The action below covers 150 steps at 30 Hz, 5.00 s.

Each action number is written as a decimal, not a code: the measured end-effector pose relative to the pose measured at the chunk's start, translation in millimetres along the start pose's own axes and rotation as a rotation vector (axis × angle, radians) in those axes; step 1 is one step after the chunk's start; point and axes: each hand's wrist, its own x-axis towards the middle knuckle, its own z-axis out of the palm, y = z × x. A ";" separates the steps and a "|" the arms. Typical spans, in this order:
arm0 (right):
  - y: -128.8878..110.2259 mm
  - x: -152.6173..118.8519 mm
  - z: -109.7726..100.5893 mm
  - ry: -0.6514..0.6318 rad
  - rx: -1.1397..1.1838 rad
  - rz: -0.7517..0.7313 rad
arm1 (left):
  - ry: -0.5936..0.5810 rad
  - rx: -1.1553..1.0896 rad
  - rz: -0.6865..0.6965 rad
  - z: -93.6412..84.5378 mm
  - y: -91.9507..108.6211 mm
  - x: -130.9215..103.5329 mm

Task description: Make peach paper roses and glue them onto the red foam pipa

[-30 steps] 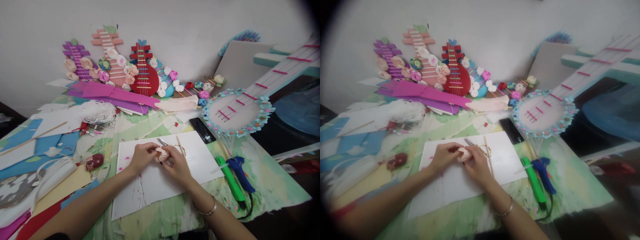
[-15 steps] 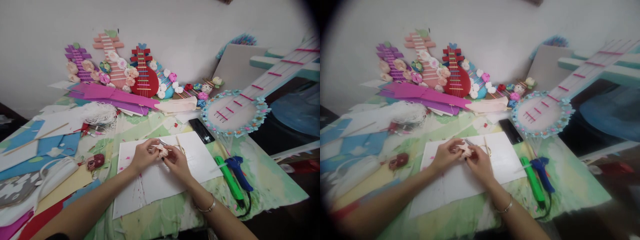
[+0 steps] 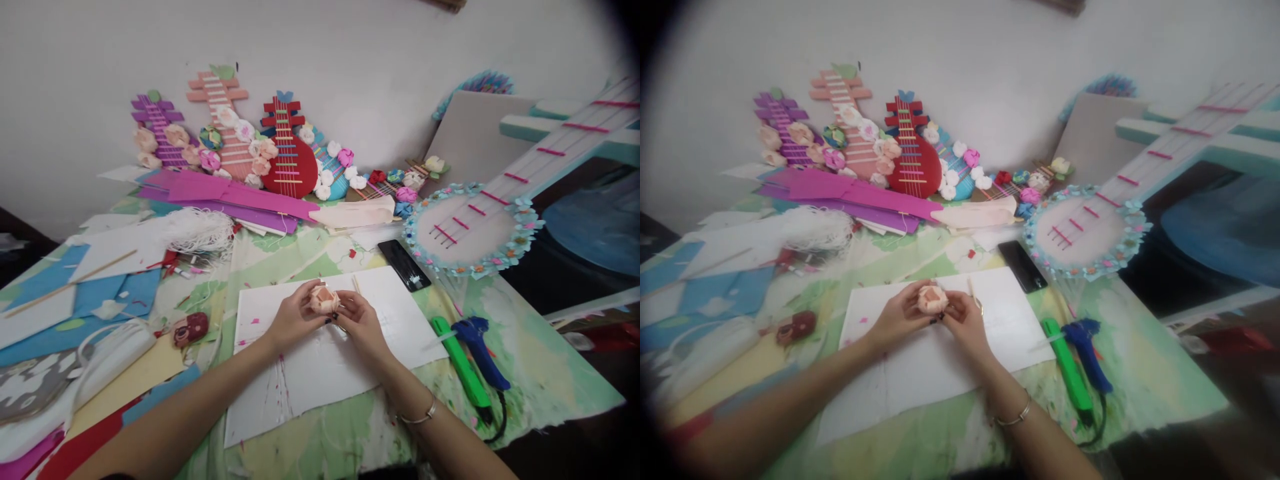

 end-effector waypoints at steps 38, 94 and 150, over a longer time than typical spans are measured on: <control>5.5 -1.3 0.8 0.061 -0.220 0.001 | -0.292 0.281 0.104 -17.5 10.3 7.5; -4.7 -19.3 11.4 0.097 -0.929 -0.534 | -0.046 0.272 -0.122 3.5 16.4 2.7; -2.7 -17.5 8.2 0.137 -0.944 -0.599 | 0.103 0.222 -0.064 4.9 8.6 0.7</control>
